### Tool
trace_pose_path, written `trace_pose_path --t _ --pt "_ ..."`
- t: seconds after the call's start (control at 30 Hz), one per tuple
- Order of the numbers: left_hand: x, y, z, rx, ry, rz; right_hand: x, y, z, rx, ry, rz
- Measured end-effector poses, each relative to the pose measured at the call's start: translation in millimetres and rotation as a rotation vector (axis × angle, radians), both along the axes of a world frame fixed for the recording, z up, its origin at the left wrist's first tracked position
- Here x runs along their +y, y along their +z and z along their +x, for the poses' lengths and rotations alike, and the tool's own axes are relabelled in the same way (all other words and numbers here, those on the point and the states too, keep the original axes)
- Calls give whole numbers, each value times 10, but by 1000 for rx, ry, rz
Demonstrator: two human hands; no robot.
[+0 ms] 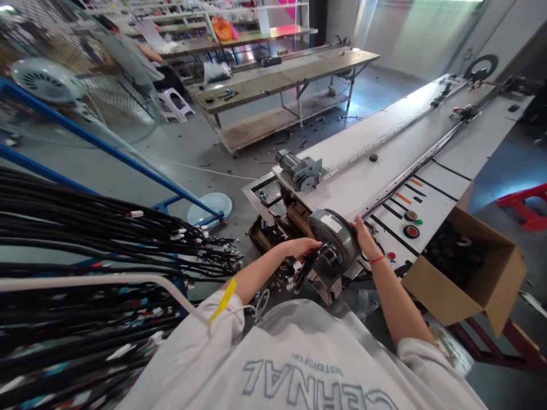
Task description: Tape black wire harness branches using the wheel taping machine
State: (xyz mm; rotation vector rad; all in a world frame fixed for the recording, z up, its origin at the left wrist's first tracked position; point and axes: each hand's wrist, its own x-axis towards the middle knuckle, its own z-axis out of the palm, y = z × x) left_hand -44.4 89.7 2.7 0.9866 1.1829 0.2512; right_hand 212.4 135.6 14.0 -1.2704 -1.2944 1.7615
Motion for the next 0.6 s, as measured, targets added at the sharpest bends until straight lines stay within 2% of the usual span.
trace_pose_path --t 0.1,0.23,0.33,0.4,0.47,0.53,0.6 --pt "23 10 241 215 -102 205 -87 -137 -60 -294 -185 133" --pt "-52 145 373 564 -224 567 -386 -368 141 -625 -404 297" --pt "-46 335 256 714 -216 718 -510 -433 391 -957 -426 305" --pt "15 455 80 746 -192 741 -581 -404 565 -1086 -337 164" --pt "80 521 -106 739 -188 753 -725 -309 701 -945 -242 16" --pt "105 515 -240 687 -192 763 -962 -148 723 -604 -188 2" --pt "88 458 -301 615 -164 779 -1218 44 559 -179 -39 18"
